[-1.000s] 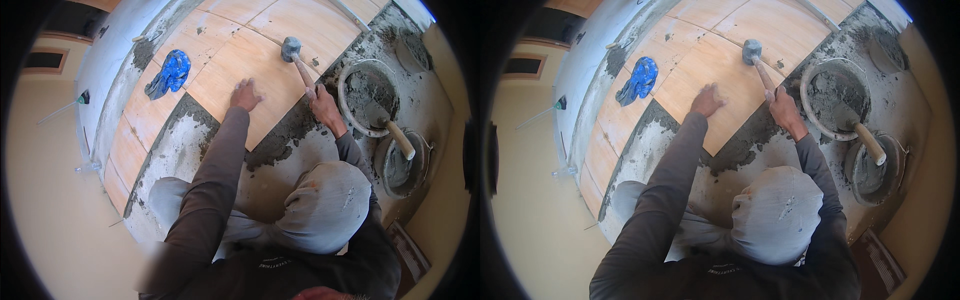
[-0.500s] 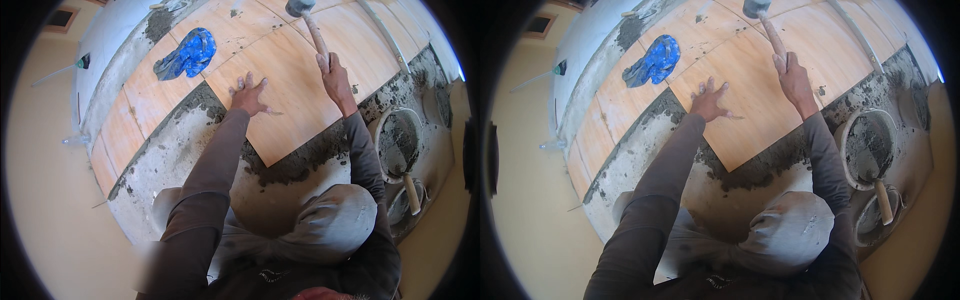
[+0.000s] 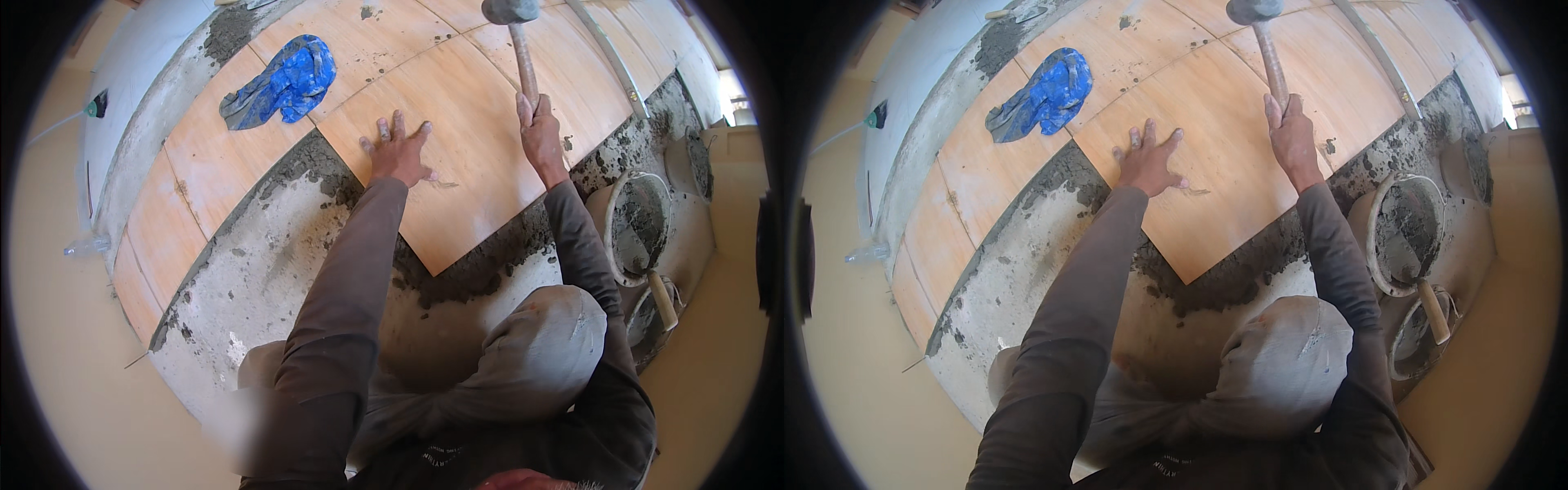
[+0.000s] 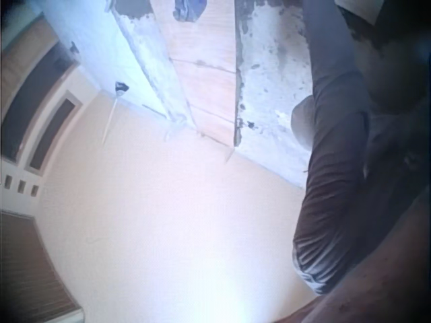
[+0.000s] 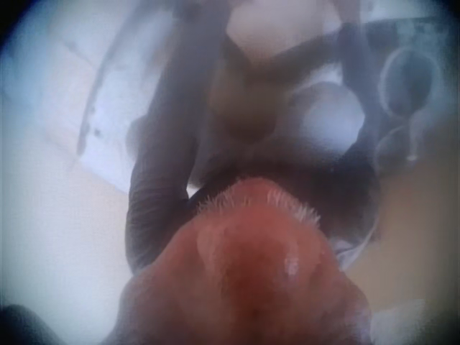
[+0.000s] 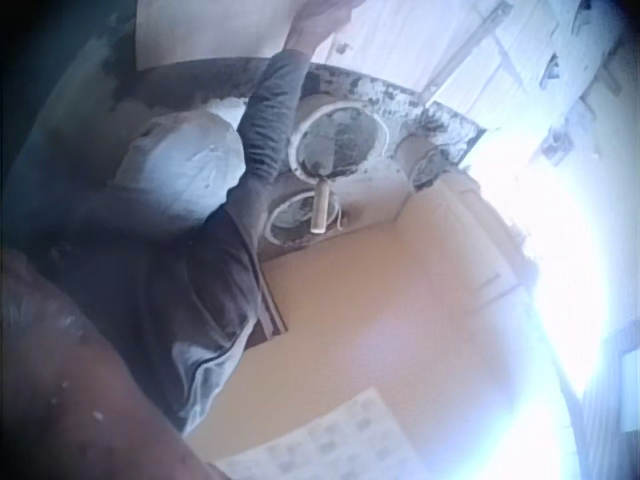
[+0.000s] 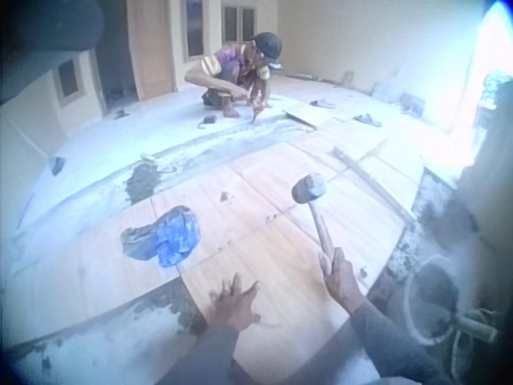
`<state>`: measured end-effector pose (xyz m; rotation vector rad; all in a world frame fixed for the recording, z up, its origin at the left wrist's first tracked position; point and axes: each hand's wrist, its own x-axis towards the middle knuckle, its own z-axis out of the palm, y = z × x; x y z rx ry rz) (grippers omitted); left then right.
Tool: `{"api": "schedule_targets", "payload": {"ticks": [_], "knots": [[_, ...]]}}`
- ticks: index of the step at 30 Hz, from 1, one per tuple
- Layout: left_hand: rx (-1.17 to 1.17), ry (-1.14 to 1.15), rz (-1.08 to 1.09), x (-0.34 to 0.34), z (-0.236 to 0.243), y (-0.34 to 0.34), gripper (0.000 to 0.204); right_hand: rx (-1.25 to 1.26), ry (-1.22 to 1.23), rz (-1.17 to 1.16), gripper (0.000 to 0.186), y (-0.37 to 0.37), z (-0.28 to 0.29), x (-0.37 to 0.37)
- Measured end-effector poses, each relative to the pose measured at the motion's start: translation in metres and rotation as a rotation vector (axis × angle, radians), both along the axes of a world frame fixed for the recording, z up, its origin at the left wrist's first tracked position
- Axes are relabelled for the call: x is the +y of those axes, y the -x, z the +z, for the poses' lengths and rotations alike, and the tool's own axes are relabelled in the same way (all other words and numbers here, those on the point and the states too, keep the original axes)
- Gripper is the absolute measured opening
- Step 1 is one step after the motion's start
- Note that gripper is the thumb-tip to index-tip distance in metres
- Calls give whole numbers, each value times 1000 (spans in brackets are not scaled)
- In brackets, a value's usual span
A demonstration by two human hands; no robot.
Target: The person spreads cement on the back of a tile using a trowel, places the tile onto a cemented floor section, and taps it into place with a rubber mallet. They then wipe the tile surface with a cloth and use a level to check alignment before spreading more cement for the next tile.
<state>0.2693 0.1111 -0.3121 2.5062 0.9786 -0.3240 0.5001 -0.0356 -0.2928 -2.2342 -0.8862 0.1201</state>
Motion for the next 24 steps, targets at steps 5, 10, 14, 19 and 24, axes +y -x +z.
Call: {"api": "schedule_targets", "payload": {"ticks": [5, 10, 14, 19, 24], "knots": [[10, -30, 14, 8, 1, 9, 107, 443, 176, 60, 59, -5, 29, 39], [9, -3, 2, 0, 2, 8, 106, 44, 30, 37, 53, 20, 15, 22], [24, 5, -8, -2, -3, 7, 105, -3, 222, 141, 56, -1, -23, 31], [31, -11, 4, 2, -1, 13, 105, 131, 29, 201, 56, 43, 19, 36], [4, 4, -14, -2, 1, 3, 105, -39, 193, 393, 51, 33, -33, 37]]}}
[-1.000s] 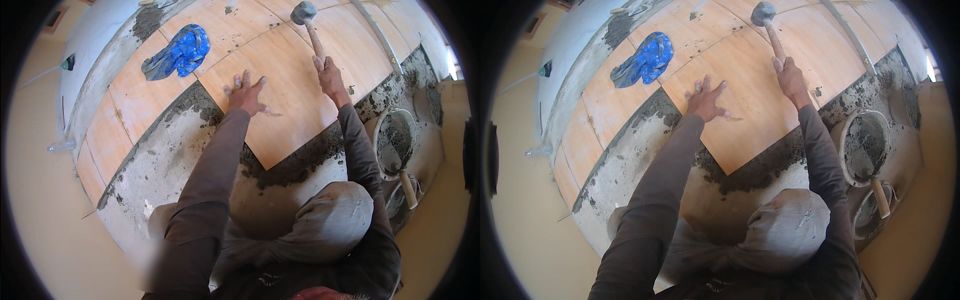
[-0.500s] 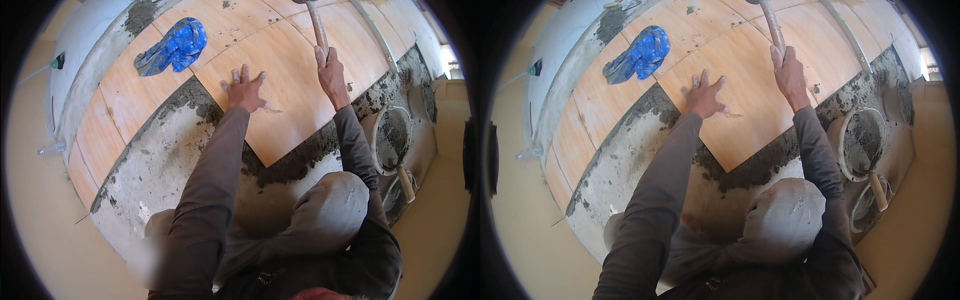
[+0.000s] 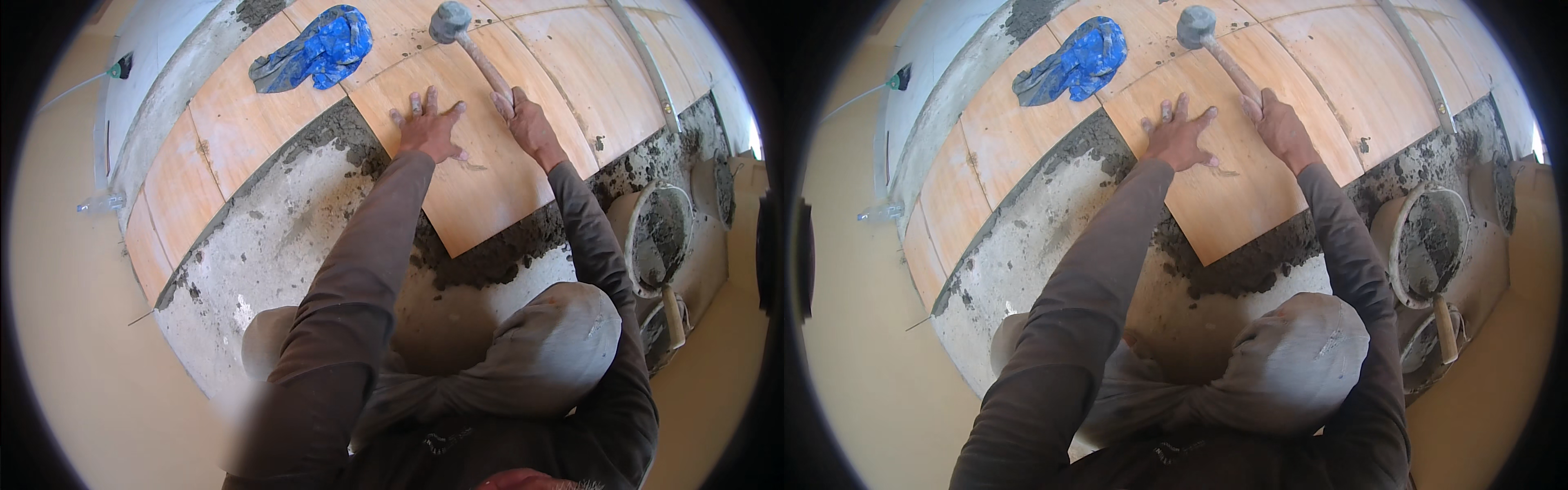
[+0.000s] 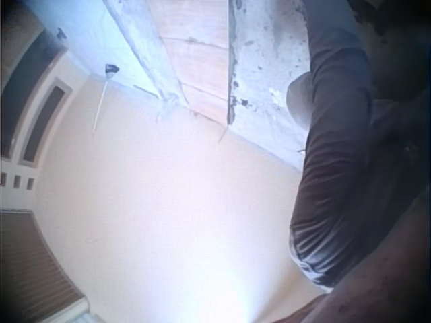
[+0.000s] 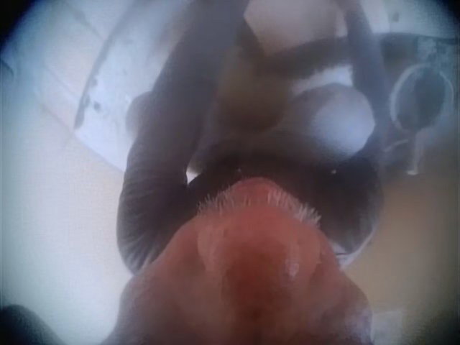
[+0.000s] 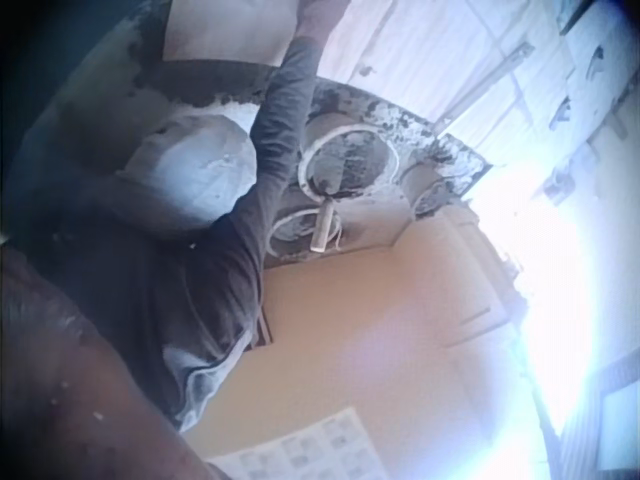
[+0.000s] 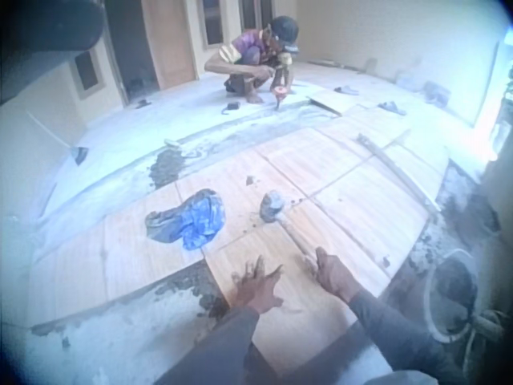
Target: The person spreads cement on the back of a tile using a trowel, places the tile onto a cemented floor section, and taps it into place with a rubber mallet. They then wipe the tile surface with a cloth and use a level to check alignment before spreading more cement for the next tile.
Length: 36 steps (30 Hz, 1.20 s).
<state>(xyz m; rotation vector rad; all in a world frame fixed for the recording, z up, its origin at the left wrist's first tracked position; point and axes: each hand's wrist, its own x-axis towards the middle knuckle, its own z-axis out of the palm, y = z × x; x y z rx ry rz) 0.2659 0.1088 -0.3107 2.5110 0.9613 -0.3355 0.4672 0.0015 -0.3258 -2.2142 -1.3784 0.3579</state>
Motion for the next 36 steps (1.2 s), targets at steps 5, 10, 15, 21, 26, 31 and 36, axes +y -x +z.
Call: {"api": "schedule_targets", "payload": {"ticks": [5, 10, 15, 21, 26, 31, 36], "knots": [[-8, -50, 6, 8, -3, 2, 105, 81, -36, -27, 52, 31, 67, -1], [-15, -29, -2, 0, -8, 4, 104, 25, 79, 35, 54, 22, 27, 1], [-39, -36, 2, 1, -10, 4, 104, 140, -102, -8, 54, 45, 41, 4], [-45, -24, 46, 5, -12, 7, 101, 28, 3, 170, 54, 38, 59, 46], [21, 14, 35, -2, -13, 4, 100, -25, -5, 304, 55, 51, 46, 42], [-5, 25, 35, 3, -14, 13, 100, -217, 1, 389, 49, 68, 68, 65], [42, 65, 21, 4, -16, -5, 101, -236, 28, 362, 52, 64, 40, 54]]}}
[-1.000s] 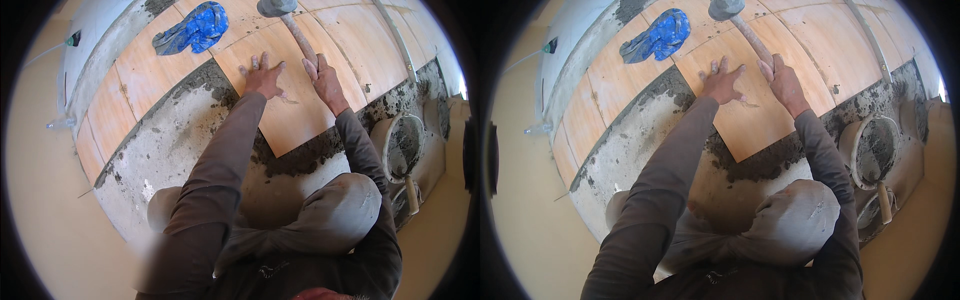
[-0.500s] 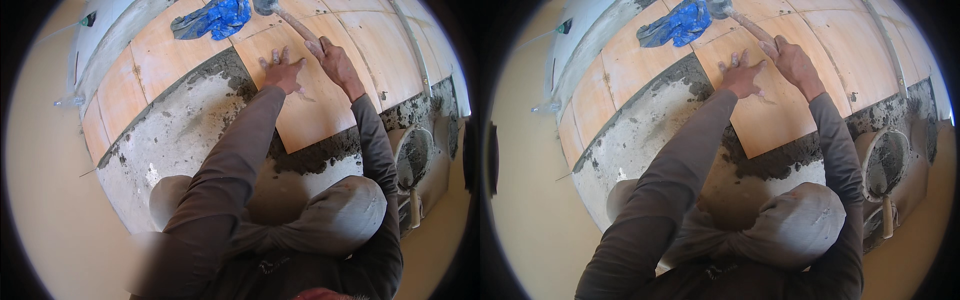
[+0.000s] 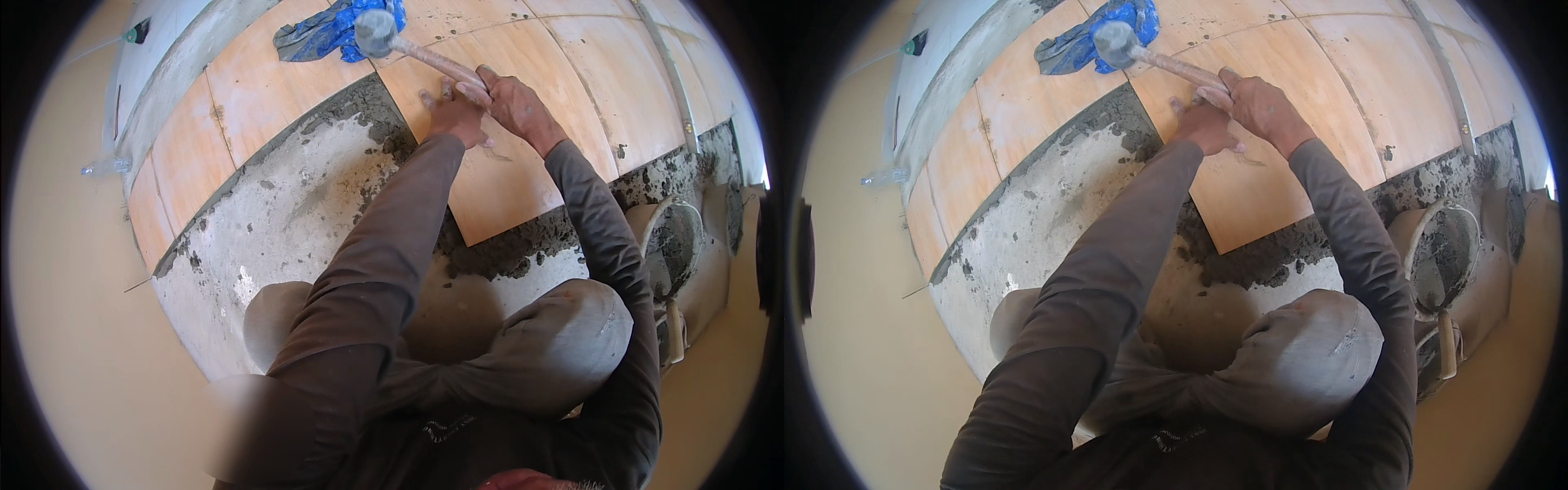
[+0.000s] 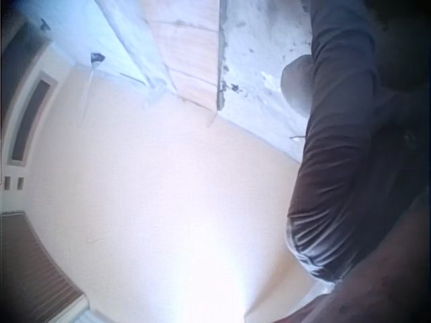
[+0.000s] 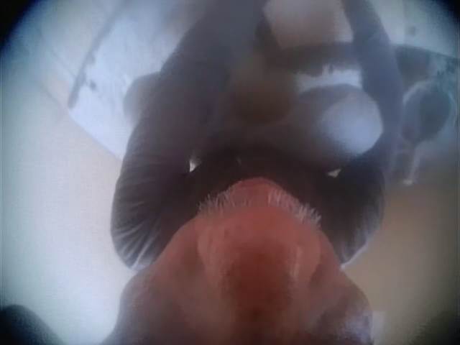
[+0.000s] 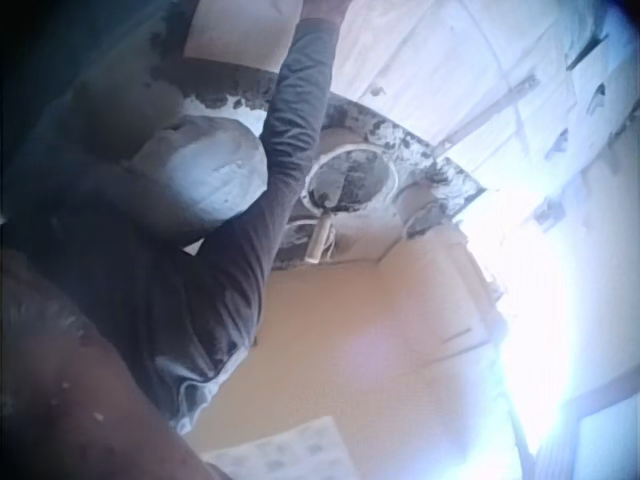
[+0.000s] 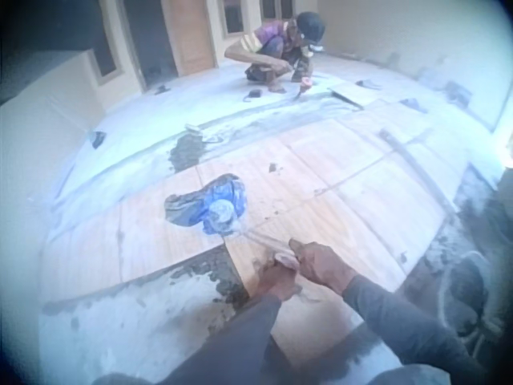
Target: The person spreads cement on the back of a tile using a trowel, places the tile onto a cemented floor section, and taps it into place with a rubber mallet. They then wipe the tile surface with a cloth and use a level to check alignment before spreading more cement for the next tile.
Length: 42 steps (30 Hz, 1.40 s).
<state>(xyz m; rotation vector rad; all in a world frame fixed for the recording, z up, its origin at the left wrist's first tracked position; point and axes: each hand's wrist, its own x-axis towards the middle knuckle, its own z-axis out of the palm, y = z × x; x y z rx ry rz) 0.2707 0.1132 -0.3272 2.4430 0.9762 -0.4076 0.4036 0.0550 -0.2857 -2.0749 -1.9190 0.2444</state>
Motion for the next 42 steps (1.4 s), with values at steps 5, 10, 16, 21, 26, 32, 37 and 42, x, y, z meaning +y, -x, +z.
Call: {"api": "schedule_targets", "payload": {"ticks": [5, 10, 16, 21, 26, 32, 37, 42], "knots": [[-25, -42, 51, -2, 6, 11, 100, 32, -162, -137, 54, -19, 30, -16], [0, -57, 30, -5, 15, -2, 102, 214, -176, -568, 55, -58, 2, -95], [16, -81, 26, 6, 12, 4, 102, 793, -32, -785, 51, -108, 31, -99], [19, -71, -14, -2, 11, 2, 102, 291, -307, -705, 51, -97, 9, -97], [37, -35, 11, -3, 18, 2, 102, 194, -158, -562, 51, -130, -26, -73], [6, -52, 3, -2, 15, 1, 102, 223, -266, -608, 49, -90, -24, -84], [12, -66, 9, 0, 18, -7, 102, 461, -161, -580, 45, -81, 26, -79], [69, -78, -13, -2, 12, -2, 105, 413, -226, -640, 39, -28, 5, -143]]}}
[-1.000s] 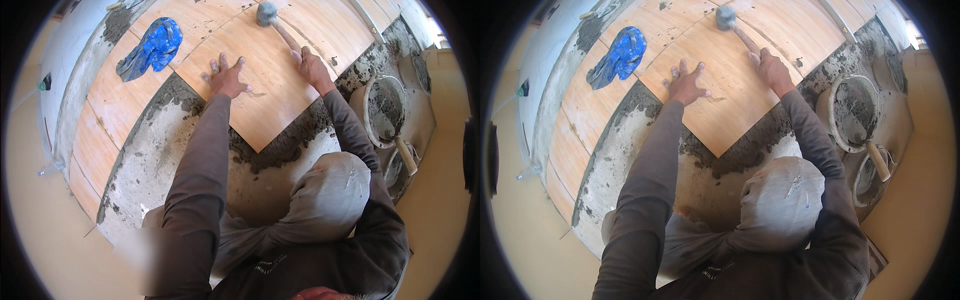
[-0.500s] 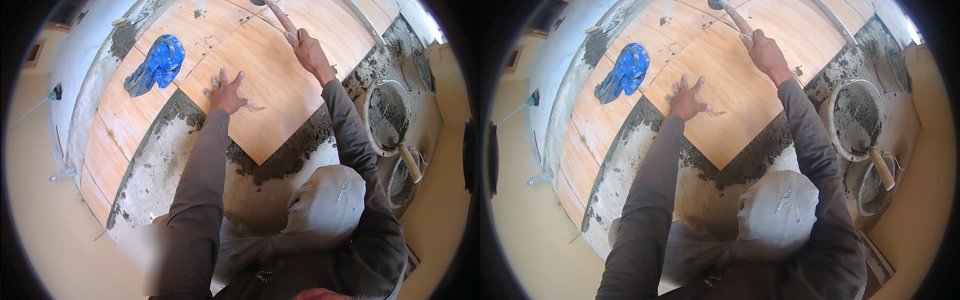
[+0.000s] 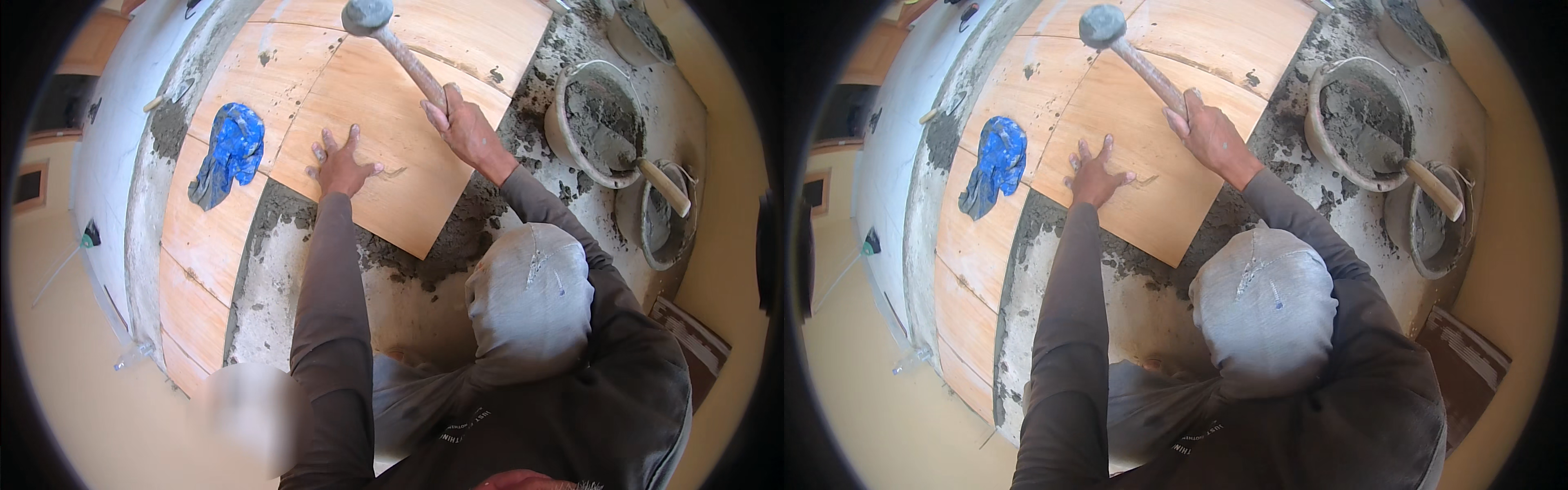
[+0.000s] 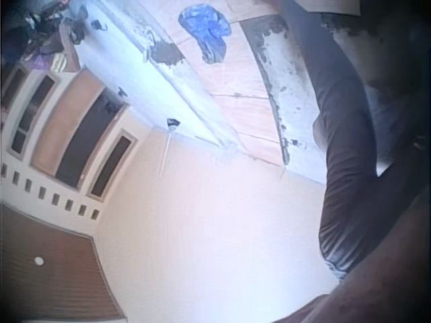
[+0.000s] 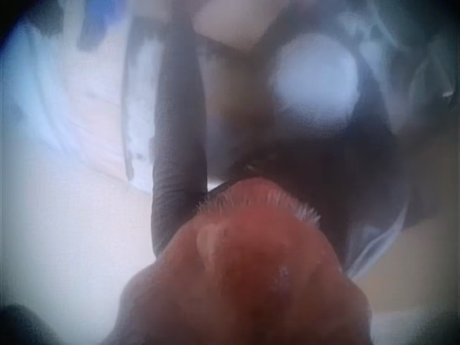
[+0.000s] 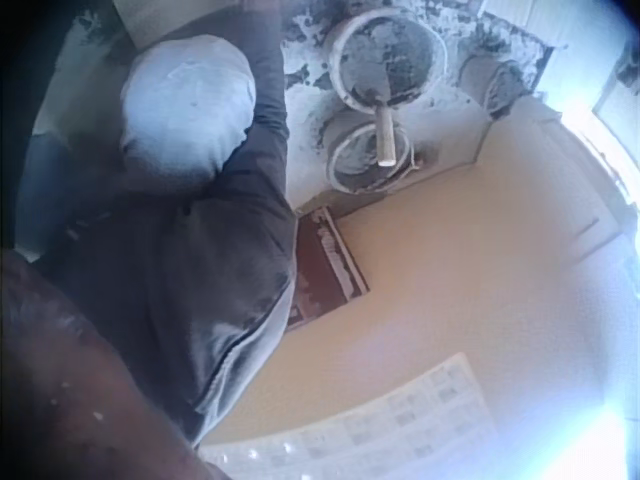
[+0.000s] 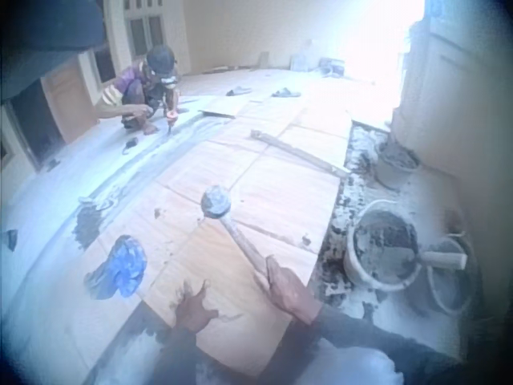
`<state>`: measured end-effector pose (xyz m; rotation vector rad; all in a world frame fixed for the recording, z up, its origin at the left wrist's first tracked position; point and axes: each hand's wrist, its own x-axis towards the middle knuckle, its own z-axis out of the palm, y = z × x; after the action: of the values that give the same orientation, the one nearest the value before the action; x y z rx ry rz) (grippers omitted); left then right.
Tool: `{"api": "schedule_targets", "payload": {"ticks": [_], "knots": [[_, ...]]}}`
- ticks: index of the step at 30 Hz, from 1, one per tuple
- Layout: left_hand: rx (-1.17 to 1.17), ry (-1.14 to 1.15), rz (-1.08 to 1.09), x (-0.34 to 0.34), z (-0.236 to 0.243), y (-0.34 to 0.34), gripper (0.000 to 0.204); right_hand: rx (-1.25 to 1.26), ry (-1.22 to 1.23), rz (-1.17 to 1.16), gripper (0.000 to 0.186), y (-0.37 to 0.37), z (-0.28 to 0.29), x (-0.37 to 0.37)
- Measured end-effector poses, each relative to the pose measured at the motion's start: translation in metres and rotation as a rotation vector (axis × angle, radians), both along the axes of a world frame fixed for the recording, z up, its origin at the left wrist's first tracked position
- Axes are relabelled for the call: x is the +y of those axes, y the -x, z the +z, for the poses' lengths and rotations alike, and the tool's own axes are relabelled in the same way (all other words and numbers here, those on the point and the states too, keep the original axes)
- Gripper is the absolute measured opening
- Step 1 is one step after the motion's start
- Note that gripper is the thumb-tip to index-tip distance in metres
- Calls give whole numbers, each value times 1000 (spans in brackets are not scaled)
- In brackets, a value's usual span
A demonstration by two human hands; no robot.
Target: The person spreads cement on the back of a tile using a trowel, places the tile onto a cemented floor section, and taps it into place with a rubber mallet. They then wipe the tile surface with a cloth and use a level to check alignment before spreading more cement for the next tile.
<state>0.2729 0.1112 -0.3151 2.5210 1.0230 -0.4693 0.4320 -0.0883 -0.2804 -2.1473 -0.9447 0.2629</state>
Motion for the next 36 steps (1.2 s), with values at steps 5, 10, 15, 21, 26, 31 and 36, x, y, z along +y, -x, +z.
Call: {"api": "schedule_targets", "payload": {"ticks": [5, 10, 15, 21, 26, 31, 36], "knots": [[-67, -10, -19, 8, -11, -6, 107, 121, 94, -81, 39, -11, 0, -51], [-3, 2, -24, -3, -6, -9, 107, 119, 26, -256, 45, 13, -10, -120], [-26, -16, -19, 7, -10, -6, 106, 299, 54, -265, 46, 8, -16, -130], [-21, -12, -25, 4, -17, 0, 106, 203, 86, -279, 48, 8, -41, -162], [-4, -41, -16, 7, -21, 12, 105, 202, 90, -240, 48, -13, -15, -156], [-127, -41, -39, 2, -23, 1, 99, 212, 207, -276, 48, 10, -43, -194], [-128, -51, -15, -2, -52, 18, 101, 148, 164, -185, 50, -28, -16, -176]]}}
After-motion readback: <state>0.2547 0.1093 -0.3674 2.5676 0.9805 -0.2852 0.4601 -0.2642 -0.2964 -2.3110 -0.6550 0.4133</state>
